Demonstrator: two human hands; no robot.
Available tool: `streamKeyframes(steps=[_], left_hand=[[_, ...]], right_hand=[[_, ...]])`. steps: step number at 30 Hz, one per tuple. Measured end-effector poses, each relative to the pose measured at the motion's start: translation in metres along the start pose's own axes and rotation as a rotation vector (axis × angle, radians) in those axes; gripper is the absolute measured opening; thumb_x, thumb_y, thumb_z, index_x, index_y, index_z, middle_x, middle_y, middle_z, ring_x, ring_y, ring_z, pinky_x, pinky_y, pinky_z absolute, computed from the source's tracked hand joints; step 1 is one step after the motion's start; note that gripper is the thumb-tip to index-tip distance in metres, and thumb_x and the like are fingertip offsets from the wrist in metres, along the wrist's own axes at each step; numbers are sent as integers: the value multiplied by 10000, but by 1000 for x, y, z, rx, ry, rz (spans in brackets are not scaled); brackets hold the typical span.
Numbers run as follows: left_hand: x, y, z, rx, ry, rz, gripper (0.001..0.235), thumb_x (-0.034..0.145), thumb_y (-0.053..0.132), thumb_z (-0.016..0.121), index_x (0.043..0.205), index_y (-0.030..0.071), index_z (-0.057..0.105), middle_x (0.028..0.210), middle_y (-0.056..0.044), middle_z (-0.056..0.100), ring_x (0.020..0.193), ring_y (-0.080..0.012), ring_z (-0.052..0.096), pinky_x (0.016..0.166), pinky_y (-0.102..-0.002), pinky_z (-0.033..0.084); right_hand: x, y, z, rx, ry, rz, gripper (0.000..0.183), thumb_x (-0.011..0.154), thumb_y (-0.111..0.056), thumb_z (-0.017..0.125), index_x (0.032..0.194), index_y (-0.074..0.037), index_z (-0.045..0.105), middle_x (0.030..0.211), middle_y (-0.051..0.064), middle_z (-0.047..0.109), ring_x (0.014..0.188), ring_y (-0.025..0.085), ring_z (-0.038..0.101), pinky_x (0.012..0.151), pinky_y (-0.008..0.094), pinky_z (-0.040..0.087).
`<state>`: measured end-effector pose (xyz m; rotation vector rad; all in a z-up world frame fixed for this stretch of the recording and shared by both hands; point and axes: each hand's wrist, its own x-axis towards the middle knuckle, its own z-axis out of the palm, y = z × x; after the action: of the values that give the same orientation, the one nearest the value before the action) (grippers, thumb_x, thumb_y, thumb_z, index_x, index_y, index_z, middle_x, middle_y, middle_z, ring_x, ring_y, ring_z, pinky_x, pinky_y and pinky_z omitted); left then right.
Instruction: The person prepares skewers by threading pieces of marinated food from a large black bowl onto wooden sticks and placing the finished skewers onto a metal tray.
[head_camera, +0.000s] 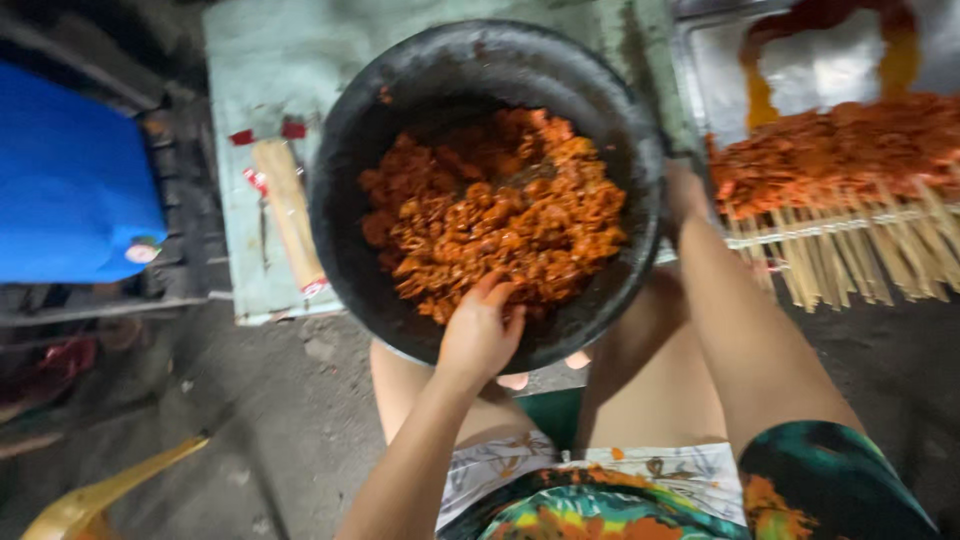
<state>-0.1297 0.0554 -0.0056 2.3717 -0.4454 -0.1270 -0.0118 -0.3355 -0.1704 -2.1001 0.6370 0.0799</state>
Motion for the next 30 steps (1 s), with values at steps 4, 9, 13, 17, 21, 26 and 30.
streamKeyframes(steps=[4, 9, 13, 17, 21, 26, 30], left_hand=[[1, 2, -2, -42, -24, 16, 316, 869, 169, 731, 1142, 18, 685, 1321, -215, 648, 1124, -417, 647, 952, -462, 544], [2, 3, -5, -46, -24, 7, 335, 870, 178, 728, 1167, 30, 690, 1340, -227, 617, 1128, -413, 640, 949, -454, 540], [0, 6, -6, -51, 22, 40, 321, 866, 184, 720, 1159, 53, 704, 1344, -210, 626, 1140, -401, 647, 969, -449, 533], [6, -3, -9, -133, -46, 39, 314, 875, 205, 717, 1151, 55, 702, 1294, -202, 659, 1123, -391, 657, 968, -437, 542], [42, -40, -25, -24, -98, 37, 322, 890, 225, 711, 1180, 85, 698, 1204, -165, 703, 1070, -372, 689, 910, -448, 561], [150, -93, -23, 420, -185, -21, 245, 964, 101, 600, 1198, 136, 663, 1180, -138, 696, 1044, -342, 700, 882, -448, 586], [212, -144, -4, 414, -11, 152, 516, 805, -12, 579, 1301, 120, 629, 1204, -205, 675, 1012, -397, 674, 820, -474, 553]], right_hand=[[9, 17, -1, -68, -30, -82, 275, 1100, -136, 427, 1095, -55, 690, 1067, 170, 719, 1016, 349, 711, 806, 455, 537], [4, 0, -13, -642, 102, -411, 168, 1014, -71, 555, 1025, -13, 712, 1041, 232, 715, 988, 407, 709, 826, 472, 554], [-26, -19, -32, -536, 496, -501, 73, 994, -44, 600, 1018, -11, 660, 983, 193, 691, 912, 389, 691, 802, 460, 542], [-63, -51, -60, -162, 623, -671, 90, 1017, 32, 549, 1095, 9, 590, 982, 156, 639, 869, 301, 663, 819, 420, 542], [-108, -112, -52, 747, 323, -404, 116, 1130, 7, 480, 1221, -40, 534, 818, 30, 519, 633, 100, 429, 554, 268, 324], [-146, -176, -16, 887, 157, -412, 272, 1157, 11, 444, 1398, -1, 570, 802, 16, 528, 631, 70, 458, 575, 227, 395], [-147, -179, -14, 825, 107, -314, 300, 1131, 5, 474, 1423, 21, 540, 831, 10, 554, 671, 70, 482, 597, 224, 400]])
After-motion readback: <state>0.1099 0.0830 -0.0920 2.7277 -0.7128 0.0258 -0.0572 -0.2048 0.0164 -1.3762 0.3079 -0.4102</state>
